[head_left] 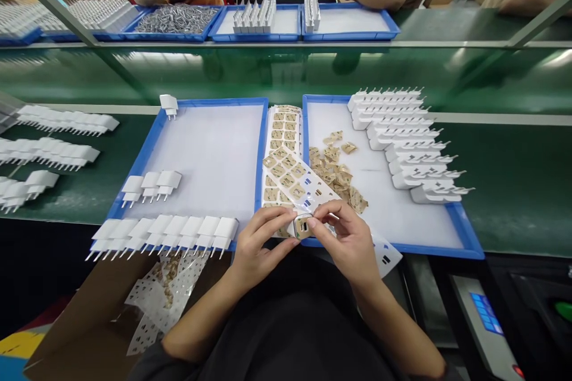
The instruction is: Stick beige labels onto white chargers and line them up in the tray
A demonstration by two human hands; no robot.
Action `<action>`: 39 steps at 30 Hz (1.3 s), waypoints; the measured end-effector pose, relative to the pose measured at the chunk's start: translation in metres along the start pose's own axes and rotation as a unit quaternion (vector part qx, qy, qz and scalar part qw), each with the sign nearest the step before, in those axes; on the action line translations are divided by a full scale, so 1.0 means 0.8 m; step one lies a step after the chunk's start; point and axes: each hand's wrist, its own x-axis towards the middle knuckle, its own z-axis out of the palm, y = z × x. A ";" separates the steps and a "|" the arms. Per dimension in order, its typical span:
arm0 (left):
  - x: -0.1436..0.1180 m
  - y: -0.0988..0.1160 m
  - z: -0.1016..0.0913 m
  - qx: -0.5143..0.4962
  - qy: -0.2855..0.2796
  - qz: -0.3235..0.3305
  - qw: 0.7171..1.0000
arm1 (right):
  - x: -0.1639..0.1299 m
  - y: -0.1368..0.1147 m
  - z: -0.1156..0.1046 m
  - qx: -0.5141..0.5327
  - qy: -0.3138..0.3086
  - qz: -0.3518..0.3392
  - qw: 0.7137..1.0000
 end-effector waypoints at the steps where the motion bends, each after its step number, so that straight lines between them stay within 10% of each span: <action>1: 0.000 0.000 0.000 0.003 0.002 0.002 1.000 | -0.001 0.001 0.001 -0.011 0.001 -0.005 1.000; 6: -0.002 0.000 0.001 0.032 0.016 0.013 0.999 | -0.002 0.006 0.004 -0.091 0.033 -0.035 0.995; 16: -0.005 -0.004 0.012 0.044 0.051 0.047 0.997 | 0.005 0.013 0.007 0.158 -0.061 0.050 0.984; 28: -0.003 -0.006 0.015 0.006 0.070 0.028 0.997 | 0.001 0.020 0.009 0.180 -0.068 0.046 0.980; 34: -0.009 -0.006 0.013 -0.024 0.050 0.001 0.998 | 0.010 0.008 -0.004 -0.008 -0.070 -0.094 0.993; 39: -0.010 0.002 0.006 -0.044 0.016 -0.084 0.995 | 0.010 -0.001 -0.007 -0.133 -0.047 -0.325 0.935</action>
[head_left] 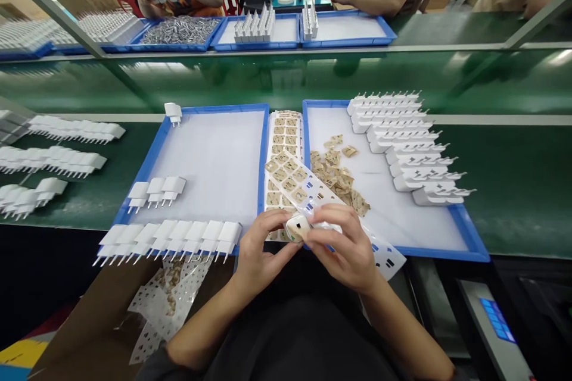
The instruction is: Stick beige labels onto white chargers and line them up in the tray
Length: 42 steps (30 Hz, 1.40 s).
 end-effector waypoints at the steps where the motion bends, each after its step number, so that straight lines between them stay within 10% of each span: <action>1: 0.001 0.004 -0.004 0.009 -0.002 -0.015 1.000 | -0.001 0.001 -0.004 0.024 -0.005 -0.013 1.000; 4: 0.007 0.018 -0.024 0.086 0.003 -0.019 0.996 | -0.007 0.017 -0.025 0.066 0.026 0.071 0.995; 8: 0.029 0.013 -0.075 0.249 -0.003 -0.020 0.968 | -0.013 0.065 -0.066 -0.197 0.007 0.211 0.958; 15: 0.093 -0.085 -0.192 0.580 -0.098 -0.213 0.780 | -0.026 0.110 -0.094 -0.297 -0.050 0.317 0.899; 22: 0.106 -0.129 -0.221 0.623 -0.116 -0.248 0.732 | -0.029 0.107 -0.091 -0.268 -0.086 0.324 0.903; 30: 0.116 -0.127 -0.202 0.588 -0.157 -0.226 0.760 | 0.011 0.077 -0.061 -0.247 -0.183 0.225 0.925; 35: 0.142 -0.097 -0.125 0.412 -0.276 -0.033 0.868 | 0.039 0.072 -0.007 -0.251 -0.266 0.186 0.912; 42: 0.154 -0.079 -0.022 0.356 -0.380 0.147 0.841 | 0.027 0.087 0.018 -0.263 -0.251 0.217 0.906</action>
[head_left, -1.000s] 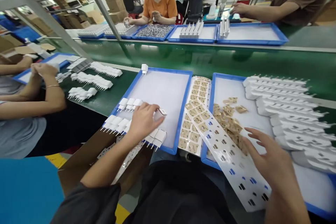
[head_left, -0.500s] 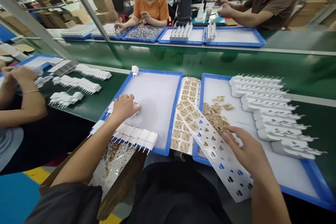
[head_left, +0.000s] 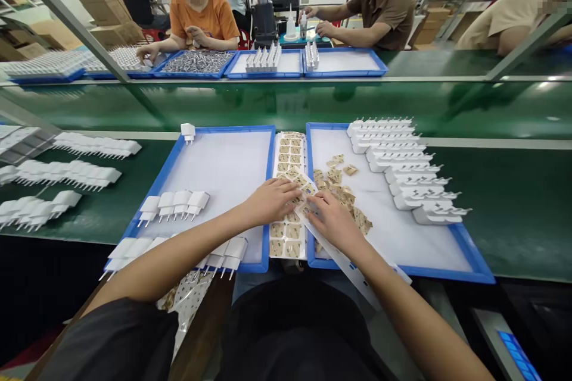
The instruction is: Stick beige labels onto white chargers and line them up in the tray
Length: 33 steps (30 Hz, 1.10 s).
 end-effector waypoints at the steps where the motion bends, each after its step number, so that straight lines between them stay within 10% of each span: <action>1: 0.006 0.003 0.003 0.004 -0.002 0.010 1.000 | -0.003 0.004 0.001 0.004 0.007 0.006 1.000; 24: 0.021 0.014 0.017 0.017 -0.021 0.015 1.000 | 0.007 0.006 0.004 0.027 0.038 0.073 0.996; 33: 0.016 0.017 0.013 0.008 -0.030 -0.010 0.999 | -0.043 0.029 -0.050 0.192 0.085 -0.007 0.978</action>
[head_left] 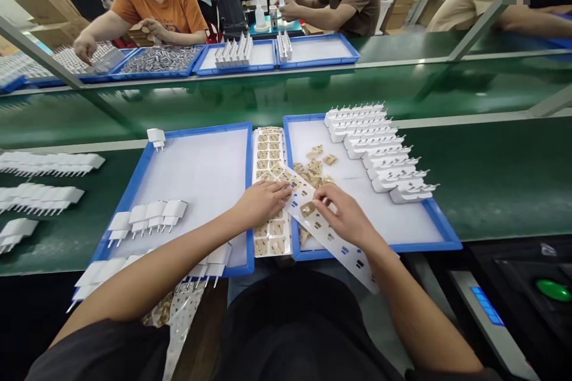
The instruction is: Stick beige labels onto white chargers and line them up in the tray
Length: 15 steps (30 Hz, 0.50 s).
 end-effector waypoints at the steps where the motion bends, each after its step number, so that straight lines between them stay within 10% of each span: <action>1: 0.001 0.001 -0.005 0.000 -0.006 -0.004 1.000 | -0.011 0.005 -0.009 0.034 0.033 0.026 0.999; 6: 0.046 0.015 -0.037 0.015 0.015 -0.023 0.999 | -0.054 0.030 -0.026 0.165 0.109 0.119 0.973; 15: 0.253 0.094 -0.020 -0.008 0.169 0.029 0.985 | -0.075 0.020 -0.011 0.168 0.100 0.078 0.978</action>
